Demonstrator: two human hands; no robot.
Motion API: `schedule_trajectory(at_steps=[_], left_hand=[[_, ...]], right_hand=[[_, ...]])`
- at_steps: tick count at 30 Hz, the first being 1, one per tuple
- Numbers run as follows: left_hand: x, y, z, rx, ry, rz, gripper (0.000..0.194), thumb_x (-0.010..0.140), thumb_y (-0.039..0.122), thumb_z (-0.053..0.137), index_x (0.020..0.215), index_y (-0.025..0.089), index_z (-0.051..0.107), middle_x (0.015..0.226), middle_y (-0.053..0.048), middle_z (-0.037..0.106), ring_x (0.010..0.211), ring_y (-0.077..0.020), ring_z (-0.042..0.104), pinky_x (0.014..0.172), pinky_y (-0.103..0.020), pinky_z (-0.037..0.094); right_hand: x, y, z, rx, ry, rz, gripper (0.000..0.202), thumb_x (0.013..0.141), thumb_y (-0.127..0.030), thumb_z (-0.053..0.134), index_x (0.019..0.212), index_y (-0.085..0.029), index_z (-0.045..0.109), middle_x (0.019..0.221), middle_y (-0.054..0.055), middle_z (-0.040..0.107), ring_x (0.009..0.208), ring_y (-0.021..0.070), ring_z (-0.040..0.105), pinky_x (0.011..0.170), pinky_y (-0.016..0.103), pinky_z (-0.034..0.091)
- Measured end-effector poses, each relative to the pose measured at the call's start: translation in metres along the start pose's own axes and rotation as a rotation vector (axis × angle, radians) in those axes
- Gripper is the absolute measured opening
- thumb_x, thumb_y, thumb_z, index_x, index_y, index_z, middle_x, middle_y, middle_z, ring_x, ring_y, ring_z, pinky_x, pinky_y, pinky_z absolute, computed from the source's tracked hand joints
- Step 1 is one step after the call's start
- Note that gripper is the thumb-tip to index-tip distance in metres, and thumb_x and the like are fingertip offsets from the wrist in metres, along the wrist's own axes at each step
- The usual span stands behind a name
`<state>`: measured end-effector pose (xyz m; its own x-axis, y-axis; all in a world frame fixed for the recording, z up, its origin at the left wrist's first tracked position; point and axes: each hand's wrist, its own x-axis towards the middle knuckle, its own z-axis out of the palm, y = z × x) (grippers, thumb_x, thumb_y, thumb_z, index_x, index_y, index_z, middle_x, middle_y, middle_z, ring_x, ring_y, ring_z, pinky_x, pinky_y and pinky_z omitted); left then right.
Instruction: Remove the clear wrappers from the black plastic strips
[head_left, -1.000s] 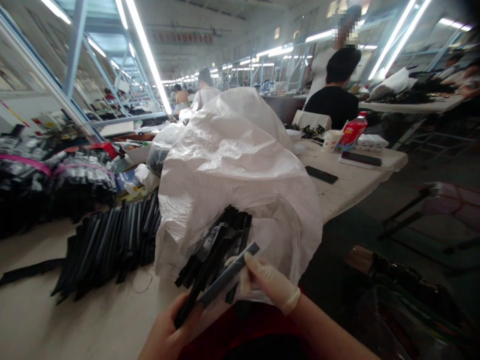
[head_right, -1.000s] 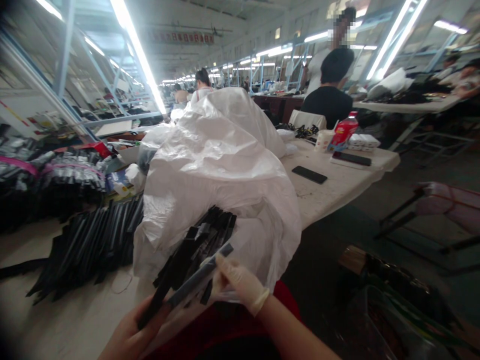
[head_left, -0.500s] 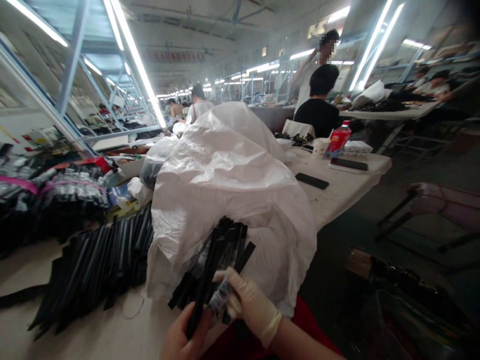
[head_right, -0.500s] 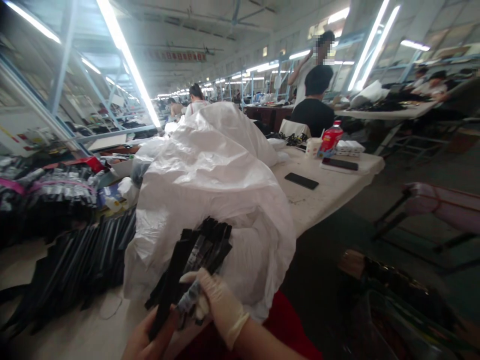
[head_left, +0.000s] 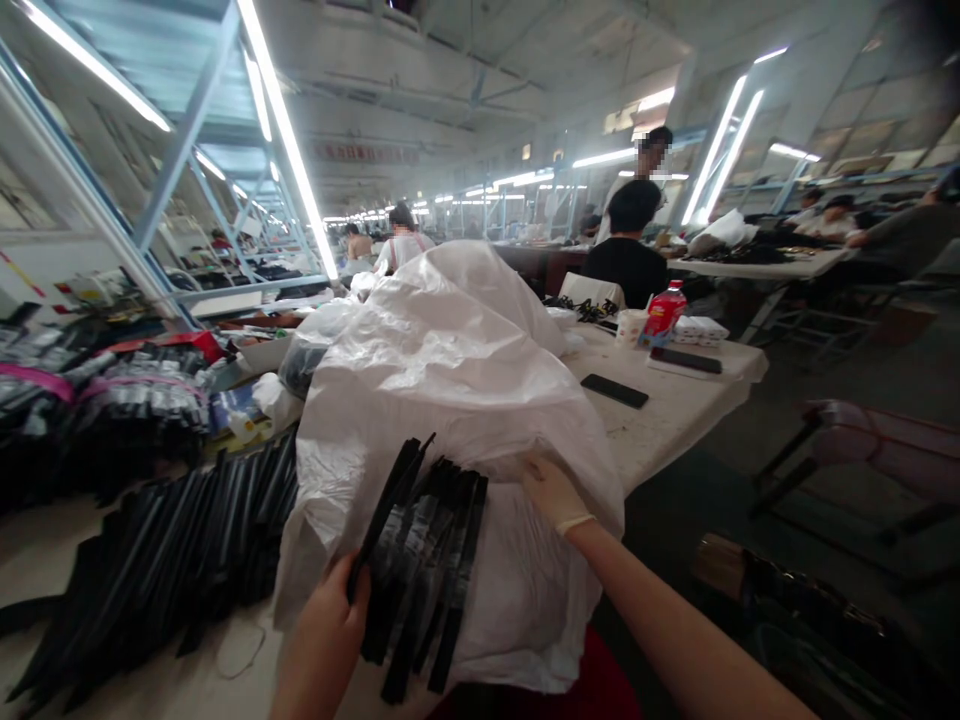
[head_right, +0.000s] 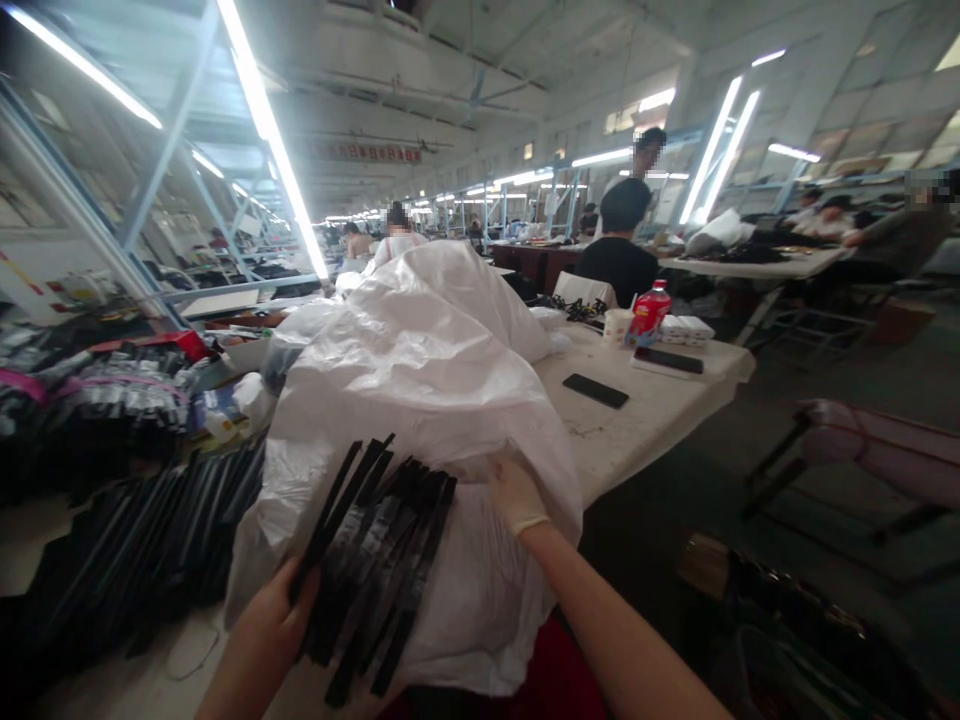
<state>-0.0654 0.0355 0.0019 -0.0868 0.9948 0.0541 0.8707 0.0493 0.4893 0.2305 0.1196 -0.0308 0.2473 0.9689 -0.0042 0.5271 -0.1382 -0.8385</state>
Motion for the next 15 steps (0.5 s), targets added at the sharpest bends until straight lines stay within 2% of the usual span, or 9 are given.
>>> schedule_trajectory(at_steps=[4, 8, 10, 12, 15], left_hand=[[-0.011, -0.01, -0.004, 0.026, 0.07, 0.046, 0.031, 0.086, 0.032, 0.032, 0.096, 0.019, 0.059, 0.098, -0.011, 0.069, 0.095, -0.0249, 0.064, 0.081, -0.034, 0.049], [-0.021, -0.019, -0.019, -0.005, 0.096, 0.011, 0.033, 0.084, 0.036, 0.037, 0.102, 0.017, 0.058, 0.099, -0.01, 0.069, 0.092, -0.0259, 0.064, 0.077, -0.033, 0.049], [-0.028, -0.019, -0.022, -0.073, 0.077, -0.014, 0.033, 0.082, 0.04, 0.042, 0.099, 0.018, 0.059, 0.087, -0.008, 0.07, 0.081, -0.0255, 0.066, 0.069, -0.031, 0.05], [-0.035, -0.013, -0.019, -0.202, 0.076, -0.048, 0.034, 0.08, 0.045, 0.044, 0.095, 0.019, 0.06, 0.073, -0.003, 0.068, 0.068, -0.0231, 0.065, 0.06, -0.028, 0.048], [-0.046, 0.004, -0.008, -0.448, 0.029, -0.118, 0.04, 0.077, 0.051, 0.048, 0.095, 0.018, 0.06, 0.058, 0.002, 0.06, 0.052, -0.0176, 0.056, 0.048, -0.024, 0.042]], right_hand=[[0.02, 0.0, 0.012, -0.101, -0.003, 0.028, 0.022, 0.069, -0.019, 0.062, 0.09, -0.011, 0.064, 0.103, 0.02, 0.063, 0.107, 0.0332, 0.052, 0.093, 0.043, 0.032], [0.015, -0.006, 0.004, -0.085, -0.017, 0.019, 0.01, 0.073, -0.018, 0.057, 0.079, -0.016, 0.064, 0.096, 0.014, 0.065, 0.103, 0.0291, 0.053, 0.089, 0.039, 0.033], [0.0, -0.006, -0.006, -0.037, -0.045, 0.016, 0.011, 0.076, -0.023, 0.054, 0.078, -0.018, 0.063, 0.093, 0.011, 0.066, 0.096, 0.0251, 0.055, 0.082, 0.035, 0.037], [-0.023, -0.003, -0.011, 0.014, -0.107, 0.044, 0.016, 0.078, -0.03, 0.051, 0.076, -0.019, 0.062, 0.083, 0.008, 0.067, 0.077, 0.0203, 0.059, 0.067, 0.031, 0.041], [-0.066, 0.004, -0.004, 0.225, -0.255, 0.167, 0.025, 0.079, -0.04, 0.047, 0.078, -0.018, 0.06, 0.07, 0.005, 0.068, 0.046, 0.0119, 0.049, 0.046, 0.025, 0.035]])
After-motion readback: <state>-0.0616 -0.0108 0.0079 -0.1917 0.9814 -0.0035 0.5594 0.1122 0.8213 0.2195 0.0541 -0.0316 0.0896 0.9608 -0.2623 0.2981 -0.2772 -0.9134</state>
